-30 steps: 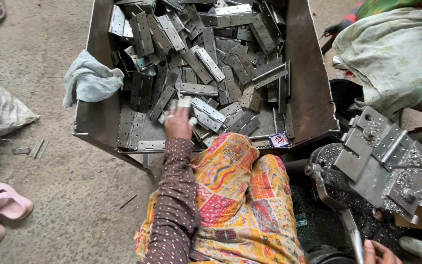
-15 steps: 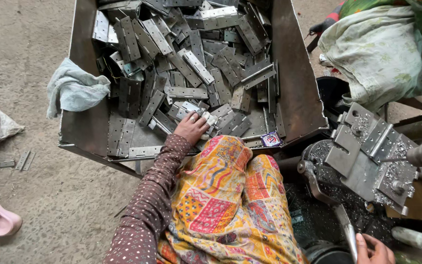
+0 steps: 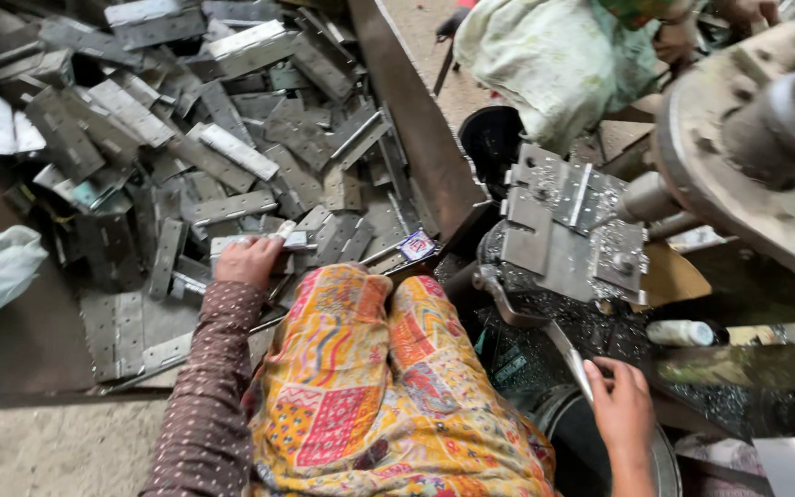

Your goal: The person repeatedly picks metal hinge-like parts from a large bin, places them into a grinding machine, and operates a lever to grind the parts. After each cycle, the person returns the part to the bin and repeats the process.

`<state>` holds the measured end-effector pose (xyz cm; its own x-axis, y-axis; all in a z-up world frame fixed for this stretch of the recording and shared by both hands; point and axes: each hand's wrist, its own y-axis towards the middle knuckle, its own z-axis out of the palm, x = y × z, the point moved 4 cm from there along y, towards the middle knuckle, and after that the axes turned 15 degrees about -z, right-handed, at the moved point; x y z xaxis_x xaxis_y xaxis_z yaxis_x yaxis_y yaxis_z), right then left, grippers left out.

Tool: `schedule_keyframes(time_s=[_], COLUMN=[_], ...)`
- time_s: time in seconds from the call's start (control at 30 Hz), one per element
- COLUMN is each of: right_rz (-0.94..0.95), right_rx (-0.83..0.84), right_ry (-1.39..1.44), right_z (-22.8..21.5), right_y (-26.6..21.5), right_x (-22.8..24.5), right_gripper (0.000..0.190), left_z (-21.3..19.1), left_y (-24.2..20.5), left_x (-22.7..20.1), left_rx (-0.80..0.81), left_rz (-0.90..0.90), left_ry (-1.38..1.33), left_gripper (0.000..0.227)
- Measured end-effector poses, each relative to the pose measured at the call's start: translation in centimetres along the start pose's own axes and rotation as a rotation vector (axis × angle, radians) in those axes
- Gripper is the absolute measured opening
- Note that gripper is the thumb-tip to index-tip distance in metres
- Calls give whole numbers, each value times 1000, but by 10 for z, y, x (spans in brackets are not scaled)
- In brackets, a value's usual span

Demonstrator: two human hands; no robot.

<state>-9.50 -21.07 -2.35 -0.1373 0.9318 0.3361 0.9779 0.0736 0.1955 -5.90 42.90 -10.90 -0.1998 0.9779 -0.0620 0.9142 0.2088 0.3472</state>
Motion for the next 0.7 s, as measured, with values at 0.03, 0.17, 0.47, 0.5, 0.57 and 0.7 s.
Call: schedule_keyframes(time_s=[0.03, 0.17, 0.47, 0.5, 0.57, 0.7], right_rz=[-5, -6, 35, 48, 52, 108], right_rx=[-14, -51, 6, 15, 19, 67], right_ry=[27, 77, 107, 111, 129, 127], right_z=[0, -5, -5, -6, -7, -7], right_y=[3, 3, 0, -1, -4, -2], right_x=[5, 14, 22, 23, 27, 26], right_gripper=[35, 36, 34, 34, 34, 37], left_z=[-9, -61, -134, -138, -116, -102], left_y=[4, 29, 86, 86, 83, 39], left_x=[-5, -45, -286, -312, -366, -417], left_rx=[16, 24, 29, -61, 298, 310], left_rz=[-40, -173, 15, 80, 118, 262], left_ry=[-39, -195, -784, -850, -334, -112], left_gripper=[30, 39, 54, 53, 35, 78])
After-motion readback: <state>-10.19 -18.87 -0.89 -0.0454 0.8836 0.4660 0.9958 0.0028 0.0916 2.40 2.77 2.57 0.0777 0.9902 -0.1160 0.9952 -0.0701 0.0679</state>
